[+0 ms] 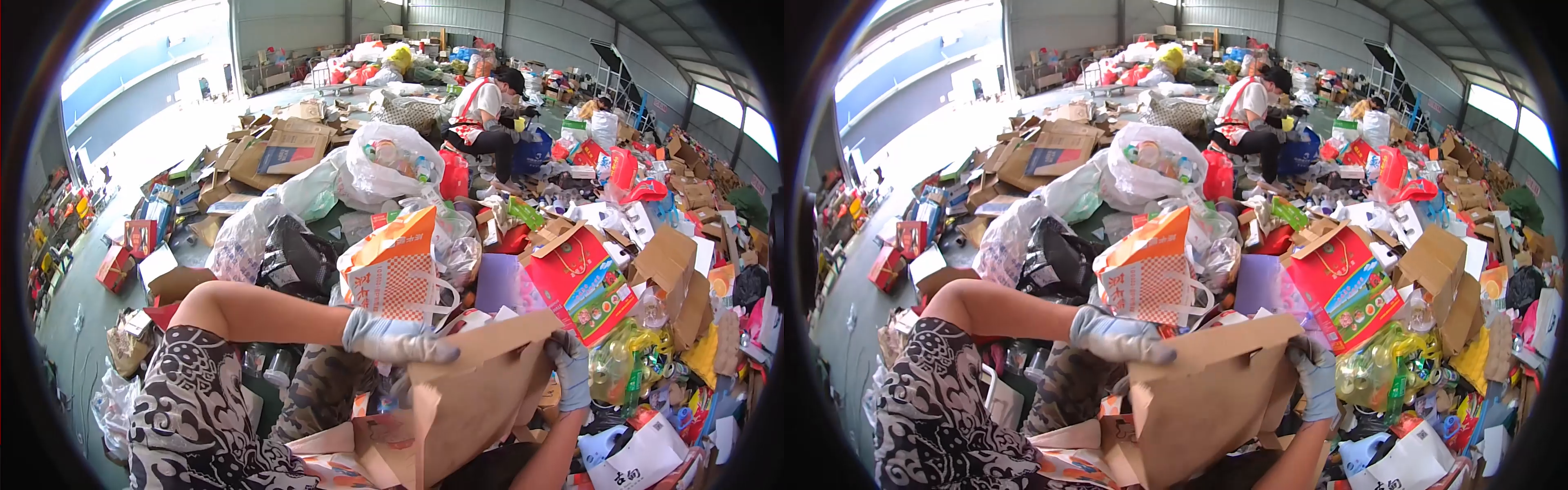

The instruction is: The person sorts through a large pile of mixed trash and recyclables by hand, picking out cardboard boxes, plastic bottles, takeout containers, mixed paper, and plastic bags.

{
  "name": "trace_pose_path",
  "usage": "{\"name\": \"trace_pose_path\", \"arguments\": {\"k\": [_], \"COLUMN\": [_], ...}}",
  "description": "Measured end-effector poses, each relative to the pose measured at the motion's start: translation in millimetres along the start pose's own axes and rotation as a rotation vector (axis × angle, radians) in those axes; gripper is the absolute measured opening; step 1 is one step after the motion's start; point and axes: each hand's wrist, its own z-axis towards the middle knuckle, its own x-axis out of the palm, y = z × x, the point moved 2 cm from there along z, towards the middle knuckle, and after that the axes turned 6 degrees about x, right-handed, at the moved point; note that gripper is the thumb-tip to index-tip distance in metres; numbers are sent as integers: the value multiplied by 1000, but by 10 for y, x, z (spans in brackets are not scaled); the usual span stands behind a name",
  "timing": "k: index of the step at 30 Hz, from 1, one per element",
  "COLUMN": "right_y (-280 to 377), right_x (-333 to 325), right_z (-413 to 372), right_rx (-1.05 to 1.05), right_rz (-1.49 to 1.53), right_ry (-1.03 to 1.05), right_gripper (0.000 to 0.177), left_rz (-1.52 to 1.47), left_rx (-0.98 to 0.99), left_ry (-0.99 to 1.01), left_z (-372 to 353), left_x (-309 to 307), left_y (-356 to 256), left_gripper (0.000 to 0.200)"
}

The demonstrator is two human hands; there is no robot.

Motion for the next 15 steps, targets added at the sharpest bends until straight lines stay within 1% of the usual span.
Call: {"name": "trace_pose_path", "arguments": {"k": [1, 2, 4, 5, 6, 7, 8, 9, 10, 11, 12, 13, 14, 15], "right_y": [-107, -173, -150, -249, -222, -421, -398, -676, -467, -487, -565, -523, -290, -401], "right_x": [14, -30, -64, -128, -193, -358, -453, -650, -530, -576, -655, -683, -550, -691], "right_z": [102, 168, 187, 207, 186, 239, 264, 359, 307, 280, 157, 28, -31, 67], "right_rx": [-57, -31, -75, -182, -224, -125, -4, -59, 41, 61, 85, 98, 311, 417], "right_rz": [61, -160, -573, -506, -583, -277, -171, 18, 76, 50, -266, -589, -530, -799], "right_ry": [-40, -156, -405, -543, -614, -619, -567, -578, -581, -527, -550, -583, -521, -554], "right_gripper": [26, 30, 34, 37, 36, 34, 33, 32, 39, 44, 52, 60, 66, 64], "left_rz": [-73, -141, -64, -245, -432, -433, -421, -321, -220, -119, -168, -228, -287, -361], "left_rx": [-101, -197, -64, -63, -60, 42, 148, 143, 141, 145, -15, 25, 65, 106], "left_ry": [-51, -98, -307, -328, -360, -309, -289, -237, -185, -135, -125, -146, -156, -169], "left_z": [61, 100, 114, 139, 142, 225, 351, 396, 443, 493, 317, 221, 176, 165], "left_x": [-53, -115, -207, -225, -239, -244, -298, -249, -202, -160, 61, 134, 143, 25], "left_y": [27, 40, -95, -131, -156, -70, 112, 107, 104, 101, -289, -489, -594, -614], "left_gripper": [57, 56, 51, 48, 46, 47, 49, 44, 40, 36, 37, 38, 38, 35]}}
